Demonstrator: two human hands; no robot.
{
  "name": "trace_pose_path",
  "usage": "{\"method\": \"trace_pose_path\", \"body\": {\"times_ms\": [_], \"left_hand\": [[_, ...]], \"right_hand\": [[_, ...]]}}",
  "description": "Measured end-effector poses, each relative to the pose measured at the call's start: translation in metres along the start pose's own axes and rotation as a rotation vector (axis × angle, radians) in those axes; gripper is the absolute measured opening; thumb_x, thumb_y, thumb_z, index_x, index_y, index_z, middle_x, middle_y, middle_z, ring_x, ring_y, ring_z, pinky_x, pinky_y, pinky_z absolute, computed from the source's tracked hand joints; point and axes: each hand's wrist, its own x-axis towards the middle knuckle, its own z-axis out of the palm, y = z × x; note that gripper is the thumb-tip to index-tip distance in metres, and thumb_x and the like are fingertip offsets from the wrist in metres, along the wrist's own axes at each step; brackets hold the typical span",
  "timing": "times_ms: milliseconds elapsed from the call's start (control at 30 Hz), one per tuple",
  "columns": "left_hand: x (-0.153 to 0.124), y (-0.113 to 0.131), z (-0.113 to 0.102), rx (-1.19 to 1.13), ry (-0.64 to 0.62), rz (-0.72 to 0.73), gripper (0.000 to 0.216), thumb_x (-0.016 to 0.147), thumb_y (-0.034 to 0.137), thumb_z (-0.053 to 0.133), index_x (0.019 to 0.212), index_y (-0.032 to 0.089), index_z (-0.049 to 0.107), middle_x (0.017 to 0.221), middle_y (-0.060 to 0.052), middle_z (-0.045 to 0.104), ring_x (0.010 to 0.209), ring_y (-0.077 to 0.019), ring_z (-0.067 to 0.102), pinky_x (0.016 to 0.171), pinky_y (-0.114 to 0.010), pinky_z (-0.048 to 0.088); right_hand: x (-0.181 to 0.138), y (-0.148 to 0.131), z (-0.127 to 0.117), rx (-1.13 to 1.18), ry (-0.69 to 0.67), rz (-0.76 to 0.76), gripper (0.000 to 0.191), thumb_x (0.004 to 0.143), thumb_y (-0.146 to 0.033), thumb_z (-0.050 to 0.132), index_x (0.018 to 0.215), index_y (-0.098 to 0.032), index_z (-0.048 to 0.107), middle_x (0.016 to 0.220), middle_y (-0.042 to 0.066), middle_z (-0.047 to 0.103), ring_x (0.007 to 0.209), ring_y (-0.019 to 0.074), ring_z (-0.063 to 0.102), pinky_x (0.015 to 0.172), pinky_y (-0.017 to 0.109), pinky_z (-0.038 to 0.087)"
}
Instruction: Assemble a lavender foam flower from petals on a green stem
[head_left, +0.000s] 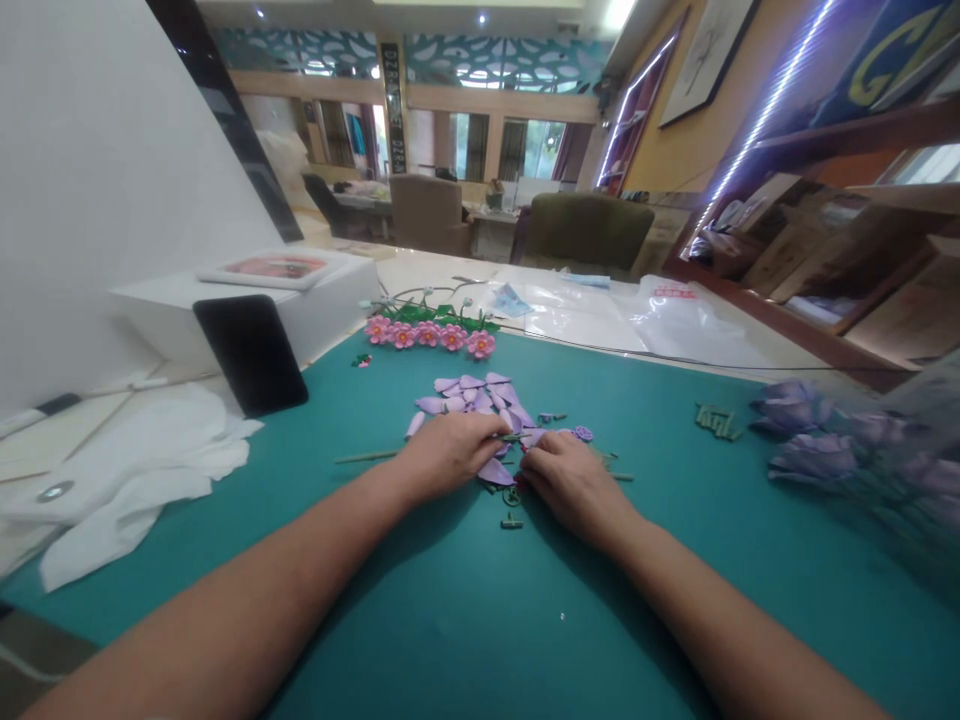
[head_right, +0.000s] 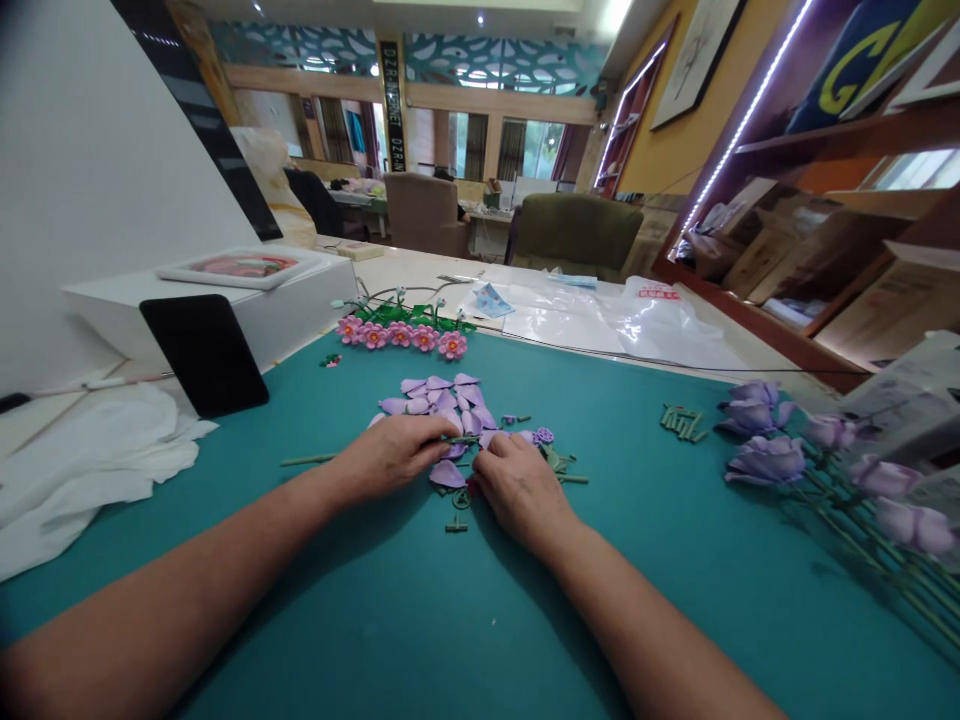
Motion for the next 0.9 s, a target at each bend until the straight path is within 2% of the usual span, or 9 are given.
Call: {"method": "trace_pose_path", "body": {"times_ms": [67, 133, 233, 333, 467, 567, 667, 900], "left_hand": [[0.001, 0.0, 0.001, -0.012, 0.008, 0.014, 0.024, 0.088, 0.02, 0.045, 0.101, 0.02, 0.064, 0.092, -0.004, 0.069, 0.084, -0.019, 0.062, 0.073, -0.027, 0.044], [0.001, -0.001, 0.001, -0.028, 0.02, 0.028, 0.022, 0.087, 0.018, 0.045, 0.098, 0.019, 0.064, 0.091, -0.004, 0.069, 0.083, -0.018, 0.062, 0.073, -0.027, 0.043], [0.001, 0.0, 0.002, -0.048, 0.024, 0.025, 0.021, 0.086, 0.017, 0.045, 0.094, 0.018, 0.064, 0.089, -0.004, 0.068, 0.081, -0.0173, 0.061, 0.072, -0.026, 0.043], [0.001, 0.001, 0.002, -0.045, 0.018, 0.007, 0.022, 0.085, 0.017, 0.045, 0.095, 0.018, 0.065, 0.088, -0.004, 0.068, 0.08, -0.0176, 0.061, 0.071, -0.027, 0.043], [0.001, 0.001, 0.001, -0.051, 0.024, 0.007, 0.024, 0.086, 0.017, 0.044, 0.098, 0.018, 0.065, 0.09, -0.004, 0.069, 0.082, -0.018, 0.061, 0.072, -0.027, 0.043], [0.001, 0.001, 0.001, -0.067, 0.031, 0.022, 0.024, 0.087, 0.019, 0.044, 0.099, 0.018, 0.065, 0.091, -0.004, 0.069, 0.082, -0.0174, 0.061, 0.072, -0.026, 0.043], [0.0, 0.003, 0.0, -0.076, 0.035, 0.027, 0.024, 0.087, 0.019, 0.045, 0.1, 0.018, 0.065, 0.092, -0.004, 0.069, 0.082, -0.0168, 0.062, 0.072, -0.025, 0.043], [-0.002, 0.009, -0.002, -0.049, 0.04, 0.039, 0.023, 0.089, 0.02, 0.046, 0.102, 0.019, 0.066, 0.095, -0.004, 0.071, 0.086, -0.0178, 0.063, 0.073, -0.025, 0.044]], "right_hand": [[0.0, 0.0, -0.003, 0.067, 0.045, 0.043, 0.02, 0.091, -0.019, 0.044, 0.084, -0.018, 0.063, 0.087, 0.009, 0.061, 0.08, 0.0203, 0.052, 0.072, 0.031, 0.039], [0.001, 0.001, -0.006, 0.201, 0.089, 0.148, 0.016, 0.088, -0.02, 0.046, 0.086, -0.019, 0.062, 0.086, 0.008, 0.062, 0.08, 0.0197, 0.054, 0.073, 0.031, 0.041], [0.003, 0.002, -0.01, 0.582, 0.116, 0.39, 0.011, 0.083, -0.028, 0.052, 0.083, -0.02, 0.061, 0.077, 0.003, 0.065, 0.068, 0.0159, 0.057, 0.063, 0.028, 0.043], [0.007, 0.003, -0.012, 1.032, 0.16, 0.596, 0.018, 0.076, -0.037, 0.06, 0.077, -0.019, 0.06, 0.075, 0.002, 0.068, 0.062, 0.0143, 0.059, 0.056, 0.026, 0.045], [0.01, 0.001, -0.013, 1.346, 0.231, 0.744, 0.027, 0.064, -0.039, 0.073, 0.077, -0.018, 0.062, 0.073, 0.003, 0.07, 0.061, 0.0136, 0.062, 0.056, 0.025, 0.047], [0.011, 0.0, -0.012, 1.417, 0.253, 0.765, 0.029, 0.06, -0.036, 0.077, 0.078, -0.017, 0.064, 0.069, 0.002, 0.069, 0.059, 0.0125, 0.062, 0.056, 0.024, 0.047], [0.011, 0.002, -0.009, 1.396, 0.263, 0.77, 0.032, 0.057, -0.036, 0.079, 0.078, -0.017, 0.065, 0.066, 0.0, 0.067, 0.056, 0.0115, 0.06, 0.054, 0.023, 0.046], [0.01, 0.001, -0.012, 1.314, 0.282, 0.696, 0.028, 0.061, -0.039, 0.078, 0.074, -0.019, 0.065, 0.062, -0.002, 0.063, 0.056, 0.0108, 0.055, 0.056, 0.024, 0.045]]}}
